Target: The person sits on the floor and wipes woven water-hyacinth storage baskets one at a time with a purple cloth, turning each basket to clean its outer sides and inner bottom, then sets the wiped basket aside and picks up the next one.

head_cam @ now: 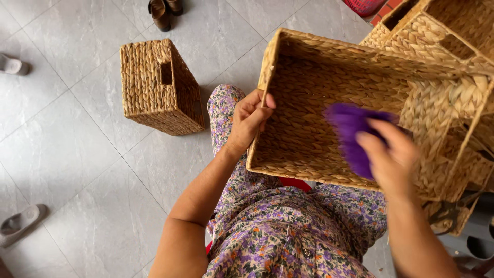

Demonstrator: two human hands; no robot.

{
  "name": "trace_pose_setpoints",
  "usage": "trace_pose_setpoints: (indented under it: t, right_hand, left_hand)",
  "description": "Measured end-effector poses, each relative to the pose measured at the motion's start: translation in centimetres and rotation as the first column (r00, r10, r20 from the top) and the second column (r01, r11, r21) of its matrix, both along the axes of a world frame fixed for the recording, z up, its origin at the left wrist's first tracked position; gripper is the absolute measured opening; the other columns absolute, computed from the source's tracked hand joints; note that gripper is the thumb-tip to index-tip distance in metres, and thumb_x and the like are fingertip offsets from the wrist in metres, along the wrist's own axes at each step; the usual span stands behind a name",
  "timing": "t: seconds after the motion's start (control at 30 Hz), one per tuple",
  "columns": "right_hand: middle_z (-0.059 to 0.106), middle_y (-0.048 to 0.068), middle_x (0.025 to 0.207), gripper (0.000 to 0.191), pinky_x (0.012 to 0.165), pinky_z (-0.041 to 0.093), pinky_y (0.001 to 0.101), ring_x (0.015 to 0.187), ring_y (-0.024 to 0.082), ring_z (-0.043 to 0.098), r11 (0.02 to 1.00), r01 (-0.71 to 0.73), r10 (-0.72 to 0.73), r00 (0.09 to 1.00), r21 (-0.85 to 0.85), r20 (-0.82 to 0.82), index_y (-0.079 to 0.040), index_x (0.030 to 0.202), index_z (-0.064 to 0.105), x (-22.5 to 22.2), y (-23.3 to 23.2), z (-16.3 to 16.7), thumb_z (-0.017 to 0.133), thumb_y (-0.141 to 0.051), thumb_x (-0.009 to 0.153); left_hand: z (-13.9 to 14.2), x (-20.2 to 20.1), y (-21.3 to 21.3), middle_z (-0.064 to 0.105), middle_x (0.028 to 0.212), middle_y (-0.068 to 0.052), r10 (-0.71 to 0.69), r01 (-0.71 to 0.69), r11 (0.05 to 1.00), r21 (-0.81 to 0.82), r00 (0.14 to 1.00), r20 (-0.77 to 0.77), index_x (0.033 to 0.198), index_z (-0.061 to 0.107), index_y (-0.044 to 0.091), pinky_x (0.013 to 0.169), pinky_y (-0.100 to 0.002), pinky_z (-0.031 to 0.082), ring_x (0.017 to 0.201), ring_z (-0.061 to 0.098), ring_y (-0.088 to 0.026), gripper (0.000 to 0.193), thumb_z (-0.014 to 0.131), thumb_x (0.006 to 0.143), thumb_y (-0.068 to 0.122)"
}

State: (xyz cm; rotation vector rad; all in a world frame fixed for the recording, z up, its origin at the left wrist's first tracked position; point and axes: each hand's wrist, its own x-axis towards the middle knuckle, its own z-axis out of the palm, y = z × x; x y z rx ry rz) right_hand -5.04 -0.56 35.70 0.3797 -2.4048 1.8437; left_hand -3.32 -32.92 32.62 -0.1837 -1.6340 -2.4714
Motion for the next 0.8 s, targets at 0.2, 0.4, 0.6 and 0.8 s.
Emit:
trace_pose_setpoints:
  t: [0.2,0.4,0.6,0.8]
  right_hand:
    - [0.07,0.017,0.118,0.037,0.093,0.054,0.0356,0.107,0.027,0.067,0.954,-0.11,0.19,0.942,0.28,-0.276,0.0,0.126,0.064,-7.4,-15.0,-3.7,0.072,-0.021,0.096]
    - [0.055,0.021,0.139,0.047,0.104,0.044,0.0536,0.139,0.041,0.044,0.569,-0.079,0.62,0.695,0.818,-0.364,-0.002,0.12,0.065,-10.4,-17.3,-7.8,0.074,-0.03,0.084]
    - [0.053,0.006,0.151,0.052,0.103,0.049,0.0485,0.14,0.033,0.046,0.43,0.14,0.623,0.67,0.892,-0.405,-0.013,0.128,0.065,-12.5,-11.9,-9.1,0.073,-0.017,0.077]
    - [0.038,0.01,0.162,0.064,0.078,0.059,0.047,0.138,0.038,0.039,0.336,0.131,0.199,0.958,0.933,-0.207,-0.007,0.15,0.05,-13.8,-1.0,-7.3,0.064,-0.006,0.088]
  left_hand:
    - [-0.2,1.1,-0.8,0.048,0.067,0.009,0.014,-0.015,1.0,-0.015,1.0,-0.028,0.104,0.06,0.006,0.049,-0.018,0.033,0.054,0.041,-0.001,0.008,0.055,0.099,0.004]
    - [-0.7,1.5,-0.7,0.048,0.069,0.009,0.026,-0.026,1.0,0.011,0.999,-0.024,0.102,0.059,0.006,0.051,-0.019,0.032,0.055,0.04,-0.001,0.007,0.055,0.098,0.001]
    - [-1.7,1.8,-1.0,0.048,0.066,0.008,0.002,-0.001,1.0,0.024,0.999,-0.046,0.101,0.06,0.006,0.051,-0.019,0.033,0.055,0.04,-0.001,0.009,0.054,0.098,0.0]
    - [-1.9,2.1,-1.0,0.049,0.065,0.008,-0.004,0.004,1.0,0.001,1.0,0.006,0.101,0.059,0.006,0.049,-0.02,0.033,0.053,0.041,-0.002,0.009,0.056,0.095,0.0]
